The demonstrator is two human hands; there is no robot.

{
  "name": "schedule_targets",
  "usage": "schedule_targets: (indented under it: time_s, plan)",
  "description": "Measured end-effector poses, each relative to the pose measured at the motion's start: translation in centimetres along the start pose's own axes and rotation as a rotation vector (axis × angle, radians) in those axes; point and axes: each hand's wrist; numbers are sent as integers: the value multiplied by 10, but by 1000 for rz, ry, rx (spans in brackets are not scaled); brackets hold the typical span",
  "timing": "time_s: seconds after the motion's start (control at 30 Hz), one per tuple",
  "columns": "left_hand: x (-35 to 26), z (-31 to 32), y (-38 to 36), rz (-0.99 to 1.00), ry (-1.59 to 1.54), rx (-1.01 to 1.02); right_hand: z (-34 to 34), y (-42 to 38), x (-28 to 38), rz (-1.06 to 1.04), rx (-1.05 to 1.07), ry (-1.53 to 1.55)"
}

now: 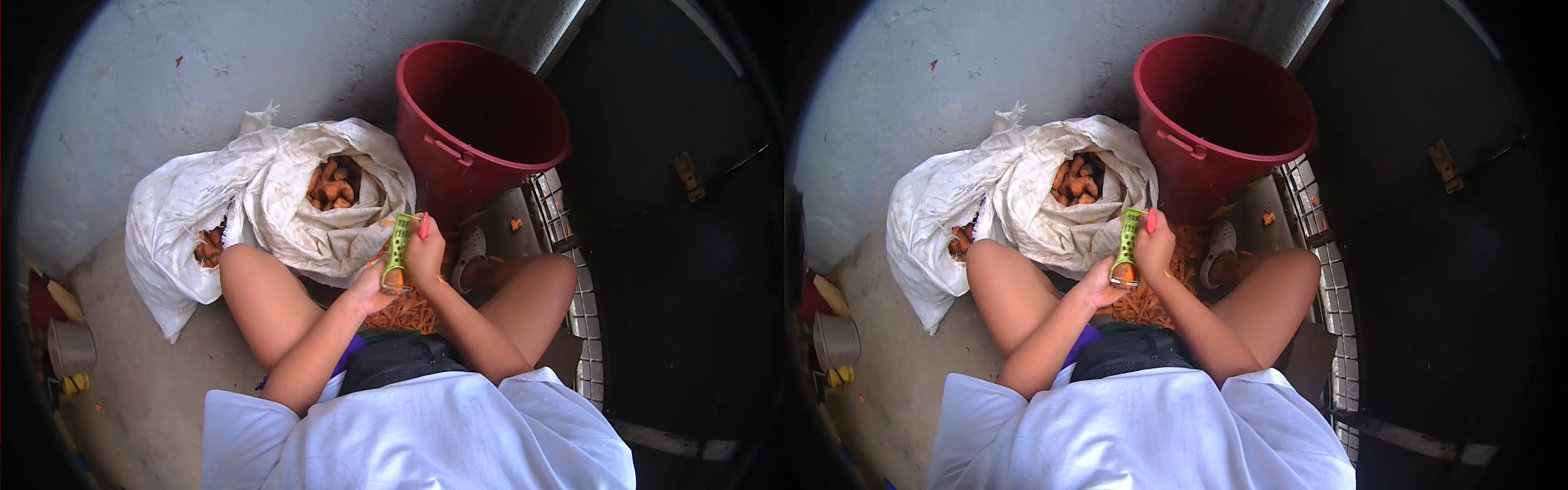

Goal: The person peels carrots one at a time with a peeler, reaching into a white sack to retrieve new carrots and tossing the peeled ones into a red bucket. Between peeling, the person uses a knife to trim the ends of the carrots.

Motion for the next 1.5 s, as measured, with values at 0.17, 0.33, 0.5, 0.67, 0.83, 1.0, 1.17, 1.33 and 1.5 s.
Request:
schedule_targets:
  time_s: [0.17, 0.33, 0.5, 0.67, 0.83, 1.0, 1.17, 1.33, 1.5]
  plan:
    - [3, 11, -15, -199, 178, 24, -37, 56, -38, 88, -386, -127]
    - [-10, 0, -4, -189, -26, 87, -33, 33, -4, -9, -168, 208]
    - [-11, 10, -2, -92, -4, 8, -1, -3, 10, 29, 44, 0]
    - [-5, 8, -9, -259, 242, 27, -22, 39, -26, -7, -231, -62]
    - [-12, 1, -9, -274, 100, 89, -53, 61, -38, 11, -357, 165]
    - [-16, 12, -4, -105, 108, -11, -8, 2, 15, -42, 15, 43]
    - [-13, 20, -4, -36, 199, -85, -5, 1, 12, -9, 56, -110]
    - [-3, 31, -16, -204, 277, -110, -46, 64, -18, 63, -333, -224]
    - [-16, 6, -5, -190, 252, -63, -40, 47, -5, -70, -212, 62]
Point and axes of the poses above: each hand's wrist, its own y-axis towards the middle knuckle, its own z-axis out of the palm, x = y × z, and after that the axes turned 9 degrees about x, right-handed
